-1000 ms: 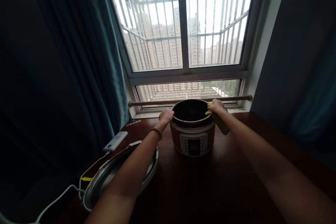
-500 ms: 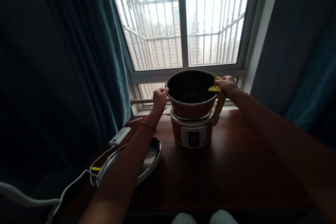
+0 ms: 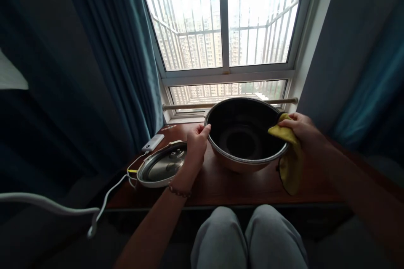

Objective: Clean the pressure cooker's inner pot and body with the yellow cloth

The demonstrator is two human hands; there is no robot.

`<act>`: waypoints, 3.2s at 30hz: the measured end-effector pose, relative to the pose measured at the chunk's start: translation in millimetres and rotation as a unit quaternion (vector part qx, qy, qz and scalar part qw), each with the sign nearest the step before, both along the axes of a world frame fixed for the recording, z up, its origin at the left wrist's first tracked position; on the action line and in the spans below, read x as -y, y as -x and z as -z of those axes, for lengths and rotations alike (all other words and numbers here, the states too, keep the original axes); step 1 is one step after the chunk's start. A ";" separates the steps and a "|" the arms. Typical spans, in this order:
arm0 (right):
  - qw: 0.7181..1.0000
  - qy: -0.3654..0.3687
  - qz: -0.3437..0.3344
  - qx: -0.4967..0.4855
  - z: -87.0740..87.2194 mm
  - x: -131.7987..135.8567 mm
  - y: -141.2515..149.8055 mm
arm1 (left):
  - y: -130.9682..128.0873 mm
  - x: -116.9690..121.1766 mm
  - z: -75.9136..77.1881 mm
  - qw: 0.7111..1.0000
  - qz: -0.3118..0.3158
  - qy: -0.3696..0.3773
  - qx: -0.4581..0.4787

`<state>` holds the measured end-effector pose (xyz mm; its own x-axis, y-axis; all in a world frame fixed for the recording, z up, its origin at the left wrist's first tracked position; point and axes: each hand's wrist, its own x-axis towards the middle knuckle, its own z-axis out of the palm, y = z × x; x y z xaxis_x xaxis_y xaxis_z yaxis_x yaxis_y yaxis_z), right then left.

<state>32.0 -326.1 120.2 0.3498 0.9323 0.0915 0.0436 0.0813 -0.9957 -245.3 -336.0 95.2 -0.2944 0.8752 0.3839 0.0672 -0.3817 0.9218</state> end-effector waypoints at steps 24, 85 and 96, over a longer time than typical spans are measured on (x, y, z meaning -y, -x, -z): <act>0.995 0.074 -0.056 -0.037 139.7 -14.8 -2.6 | 2.5 22.3 116.4 0.991 0.019 0.123 0.059; 0.995 0.093 -0.038 -0.024 178.8 -48.1 -5.0 | -12.1 4.9 153.5 0.993 -0.037 0.112 0.022; 0.993 0.107 -0.005 -0.039 173.3 -41.9 2.4 | -12.4 4.1 158.5 0.994 -0.038 0.093 0.031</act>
<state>29.6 -284.2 -53.1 0.3389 0.9308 -0.1373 -0.0346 -0.1335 -0.9904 -232.9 -340.1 -63.3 -0.3810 0.9037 0.1955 0.0300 -0.1993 0.9795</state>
